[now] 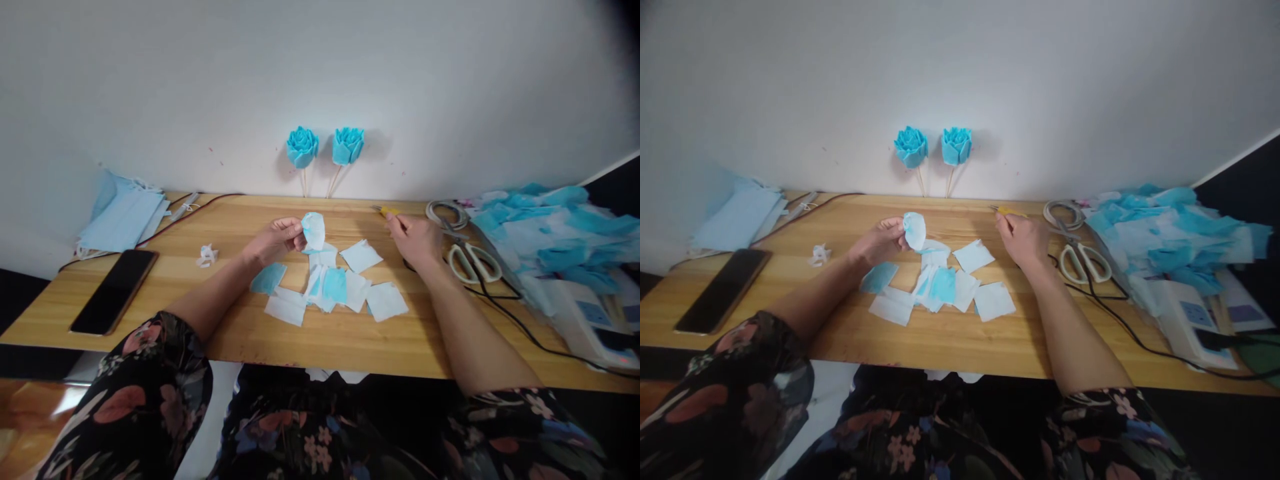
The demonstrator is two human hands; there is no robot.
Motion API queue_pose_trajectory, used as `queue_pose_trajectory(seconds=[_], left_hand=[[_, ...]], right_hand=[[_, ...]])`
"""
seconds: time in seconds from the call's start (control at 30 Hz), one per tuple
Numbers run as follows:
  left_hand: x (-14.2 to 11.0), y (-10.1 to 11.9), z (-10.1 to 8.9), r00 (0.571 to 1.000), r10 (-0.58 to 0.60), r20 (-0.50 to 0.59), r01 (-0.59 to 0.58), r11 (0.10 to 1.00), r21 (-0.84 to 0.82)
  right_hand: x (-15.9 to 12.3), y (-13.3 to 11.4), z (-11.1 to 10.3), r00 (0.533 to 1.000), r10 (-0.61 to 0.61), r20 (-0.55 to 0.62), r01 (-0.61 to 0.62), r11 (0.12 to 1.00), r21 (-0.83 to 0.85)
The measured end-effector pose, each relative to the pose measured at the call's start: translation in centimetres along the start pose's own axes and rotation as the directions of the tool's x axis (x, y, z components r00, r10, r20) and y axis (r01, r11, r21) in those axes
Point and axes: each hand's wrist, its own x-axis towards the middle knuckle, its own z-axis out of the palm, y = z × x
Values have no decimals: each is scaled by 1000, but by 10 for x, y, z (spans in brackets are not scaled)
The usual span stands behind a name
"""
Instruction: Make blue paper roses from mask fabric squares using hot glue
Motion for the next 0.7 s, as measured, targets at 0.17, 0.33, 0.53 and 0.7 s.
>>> queue_pose_trajectory(seconds=[0.17, 0.33, 0.53, 0.7], left_hand=[[3, 2, -4, 999, 22, -41, -23, 1000, -17], [8, 2, -7, 996, 27, -87, -31, 998, -52], [29, 14, 0, 995, 66, -74, -68, 997, -30], [52, 26, 16, 990, 126, -59, -130, 989, -70]], right_hand=[[-3, -7, 4, 998, -14, -61, 10, 999, -52], [-3, -29, 5, 998, -46, -37, 53, 977, 209], [30, -70, 2, 986, -130, 102, 49, 820, 570], [57, -102, -4, 970, -139, 199, -83, 580, 810]])
